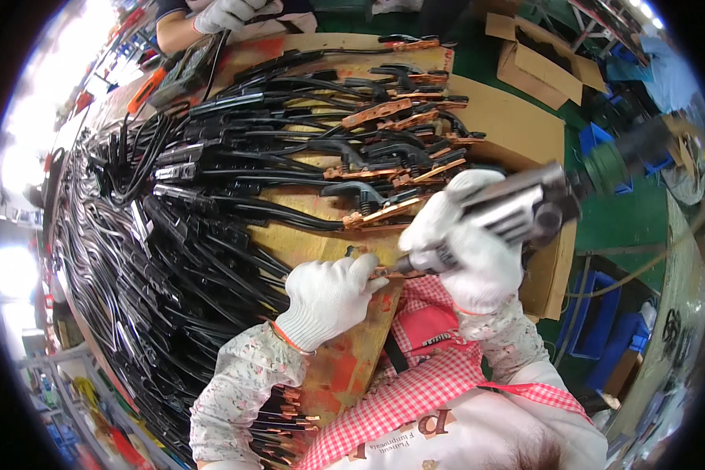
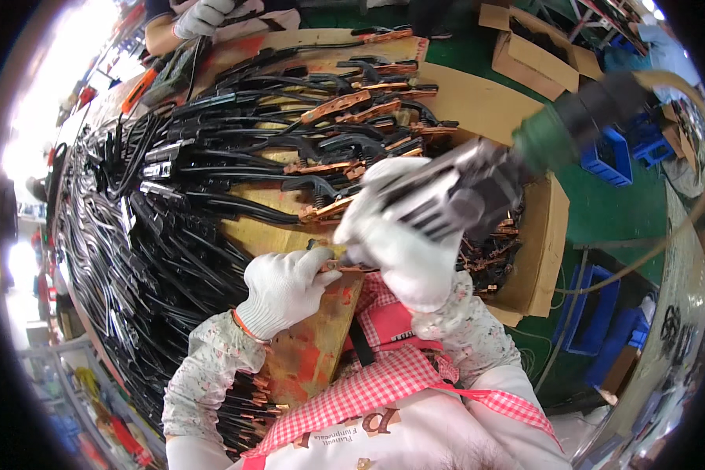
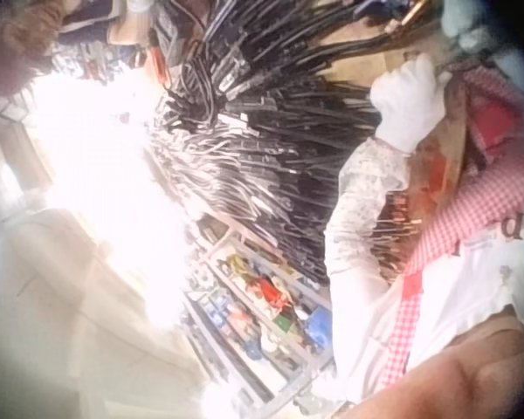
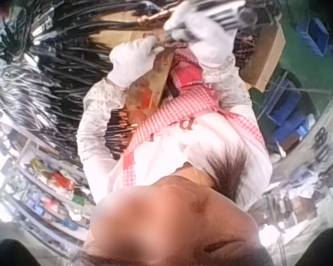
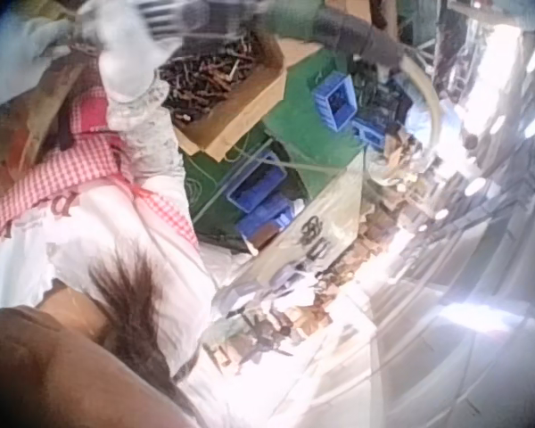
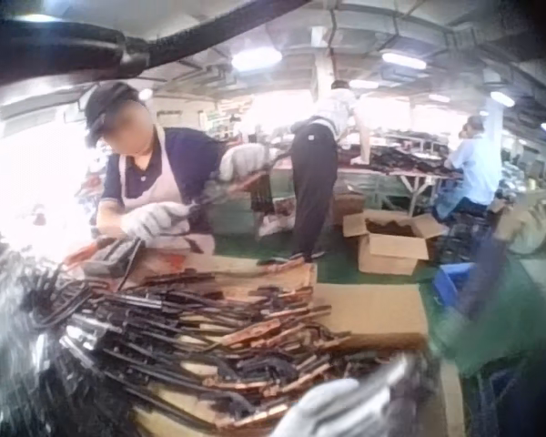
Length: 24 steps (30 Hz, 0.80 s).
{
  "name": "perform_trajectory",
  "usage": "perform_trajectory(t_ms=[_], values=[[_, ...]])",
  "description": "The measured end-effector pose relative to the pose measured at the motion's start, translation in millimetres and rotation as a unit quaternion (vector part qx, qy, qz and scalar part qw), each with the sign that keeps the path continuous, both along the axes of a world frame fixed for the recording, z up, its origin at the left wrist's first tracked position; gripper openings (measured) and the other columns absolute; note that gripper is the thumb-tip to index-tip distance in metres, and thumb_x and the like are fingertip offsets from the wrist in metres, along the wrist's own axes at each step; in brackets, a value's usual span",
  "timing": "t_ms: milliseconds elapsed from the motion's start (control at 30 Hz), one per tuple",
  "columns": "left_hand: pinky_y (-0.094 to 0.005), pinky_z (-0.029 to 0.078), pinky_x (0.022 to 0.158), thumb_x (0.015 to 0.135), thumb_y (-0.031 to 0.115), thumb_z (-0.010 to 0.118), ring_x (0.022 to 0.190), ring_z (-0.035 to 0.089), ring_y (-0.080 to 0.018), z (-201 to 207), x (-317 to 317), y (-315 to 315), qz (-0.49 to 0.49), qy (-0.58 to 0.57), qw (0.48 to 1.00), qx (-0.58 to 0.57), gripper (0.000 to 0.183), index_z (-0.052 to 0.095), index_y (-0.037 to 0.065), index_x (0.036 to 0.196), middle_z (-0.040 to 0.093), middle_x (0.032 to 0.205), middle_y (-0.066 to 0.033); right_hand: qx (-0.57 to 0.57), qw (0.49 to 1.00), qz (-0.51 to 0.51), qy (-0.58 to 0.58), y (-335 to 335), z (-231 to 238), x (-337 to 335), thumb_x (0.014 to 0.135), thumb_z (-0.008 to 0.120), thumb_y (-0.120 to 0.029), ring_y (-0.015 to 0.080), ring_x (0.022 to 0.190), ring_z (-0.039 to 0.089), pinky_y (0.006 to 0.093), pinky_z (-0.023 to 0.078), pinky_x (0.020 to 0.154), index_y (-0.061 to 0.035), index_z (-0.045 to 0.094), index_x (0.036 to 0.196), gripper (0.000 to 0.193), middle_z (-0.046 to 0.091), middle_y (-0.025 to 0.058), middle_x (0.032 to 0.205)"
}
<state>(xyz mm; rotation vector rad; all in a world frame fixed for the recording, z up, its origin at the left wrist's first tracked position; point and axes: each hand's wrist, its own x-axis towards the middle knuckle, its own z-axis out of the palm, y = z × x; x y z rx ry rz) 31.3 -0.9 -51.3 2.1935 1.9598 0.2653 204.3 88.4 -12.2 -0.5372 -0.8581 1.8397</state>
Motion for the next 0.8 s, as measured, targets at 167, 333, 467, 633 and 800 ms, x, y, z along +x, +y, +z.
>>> perform_trajectory(t_ms=[167, 333, 467, 633, 800], values=[[-0.0395, 0.052, 0.056, 0.080, 0.026, 0.079, 0.064, 0.068, -0.0289, 11, -3, 9, -0.015, -0.076, 0.995, 0.068, 0.023, 0.070, 0.013, 0.097, 0.070, 0.075, -0.0073, -0.139, 0.983, -0.116, -0.020, 28, -24, 67, 0.087, 0.070, -0.023, 0.0218, 0.061, 0.066, 0.0329, 0.054, 0.049, -0.0027, 0.057, 0.108, 0.032, 0.065, 0.0095, 0.077], [-0.0373, 0.052, 0.062, 0.079, 0.005, 0.074, 0.069, 0.066, -0.0316, 28, -9, 63, -0.008, -0.185, 0.940, 0.286, 0.027, 0.069, 0.003, 0.106, 0.068, 0.084, -0.0148, -0.215, 0.899, -0.177, -0.337, 37, -126, 167, 0.089, 0.073, -0.031, 0.0178, 0.047, 0.060, 0.0327, 0.049, 0.037, -0.0096, 0.054, 0.106, 0.033, 0.061, 0.0050, 0.069], [-0.0442, 0.048, 0.077, 0.070, 0.014, 0.080, 0.085, 0.061, -0.0349, -3, -3, 82, -0.128, -0.063, 0.935, 0.325, 0.042, 0.063, 0.005, 0.108, 0.062, 0.096, -0.0117, -0.128, 0.647, -0.157, -0.735, 6, -195, 219, 0.083, 0.067, -0.051, 0.0402, 0.094, 0.071, 0.0487, 0.055, 0.085, -0.0025, 0.054, 0.129, 0.068, 0.070, 0.0245, 0.106], [-0.0467, 0.045, 0.081, 0.065, 0.020, 0.085, 0.088, 0.059, -0.0333, -20, -25, 69, -0.174, 0.006, 0.931, 0.322, 0.058, 0.058, 0.005, 0.114, 0.060, 0.099, -0.0118, 0.182, 0.482, -0.206, -0.832, 10, -179, 167, 0.074, 0.074, -0.024, 0.0364, 0.096, 0.065, 0.0522, 0.050, 0.084, -0.0109, 0.064, 0.114, 0.043, 0.067, 0.0176, 0.099], [-0.0470, 0.045, 0.086, 0.064, 0.025, 0.087, 0.097, 0.058, -0.0340, -3, -21, 86, -0.165, 0.021, 0.948, 0.272, 0.067, 0.057, 0.005, 0.121, 0.059, 0.109, -0.0127, 0.360, 0.418, 0.219, -0.805, 50, -228, 115, 0.079, 0.065, -0.014, 0.0283, 0.110, 0.061, 0.0460, 0.047, 0.087, -0.0137, 0.072, 0.104, 0.026, 0.066, 0.0077, 0.113]])
